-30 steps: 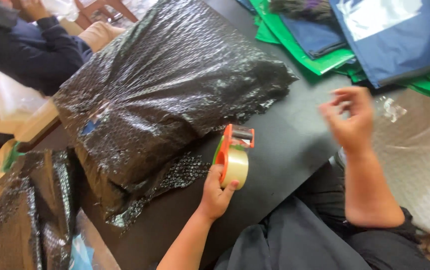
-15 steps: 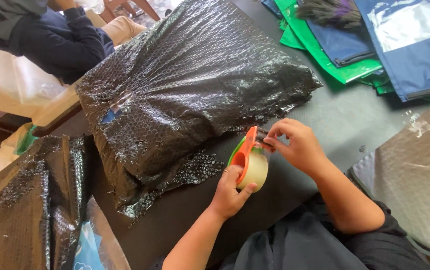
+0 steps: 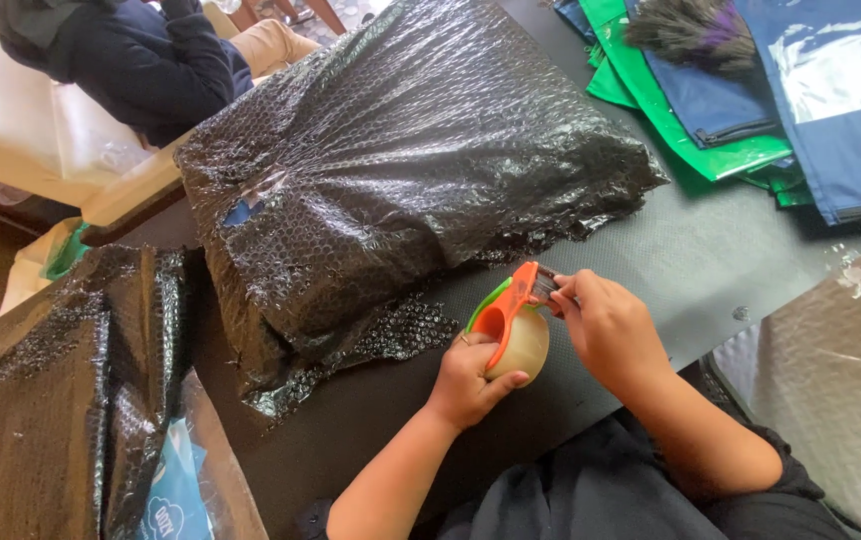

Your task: Securing a bubble-wrapped object using a handheld tape dispenser on a workshop table.

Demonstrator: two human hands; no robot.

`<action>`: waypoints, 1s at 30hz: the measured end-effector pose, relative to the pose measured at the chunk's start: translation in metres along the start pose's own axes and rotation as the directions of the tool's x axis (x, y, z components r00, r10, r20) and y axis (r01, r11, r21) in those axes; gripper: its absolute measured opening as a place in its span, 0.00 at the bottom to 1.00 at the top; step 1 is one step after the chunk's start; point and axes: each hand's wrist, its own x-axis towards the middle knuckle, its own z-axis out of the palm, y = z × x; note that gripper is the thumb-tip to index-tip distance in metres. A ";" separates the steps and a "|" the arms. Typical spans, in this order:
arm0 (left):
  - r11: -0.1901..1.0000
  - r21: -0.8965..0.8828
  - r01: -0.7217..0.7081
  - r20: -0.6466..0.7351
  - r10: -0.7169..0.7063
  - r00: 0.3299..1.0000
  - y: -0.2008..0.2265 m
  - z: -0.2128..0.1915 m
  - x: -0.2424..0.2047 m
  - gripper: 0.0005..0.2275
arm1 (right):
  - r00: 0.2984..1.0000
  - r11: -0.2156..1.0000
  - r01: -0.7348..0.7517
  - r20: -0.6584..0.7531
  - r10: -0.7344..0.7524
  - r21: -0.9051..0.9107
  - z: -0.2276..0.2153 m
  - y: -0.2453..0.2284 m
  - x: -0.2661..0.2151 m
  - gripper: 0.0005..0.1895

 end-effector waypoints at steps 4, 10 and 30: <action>0.999 -0.008 0.041 -0.008 -0.041 0.999 -0.001 -0.004 0.000 0.20 | 0.979 0.966 -0.169 0.147 0.142 0.194 -0.030 -0.021 0.005 0.11; 0.998 -0.060 0.011 -0.007 -0.012 1.000 0.000 -0.007 0.004 0.21 | 0.927 0.744 -0.374 0.187 0.326 0.554 -0.043 -0.021 0.017 0.18; 0.982 -0.186 -0.023 0.139 0.050 0.989 0.028 -0.018 0.018 0.25 | 0.829 0.418 -0.536 0.364 0.425 0.733 -0.055 0.057 0.033 0.18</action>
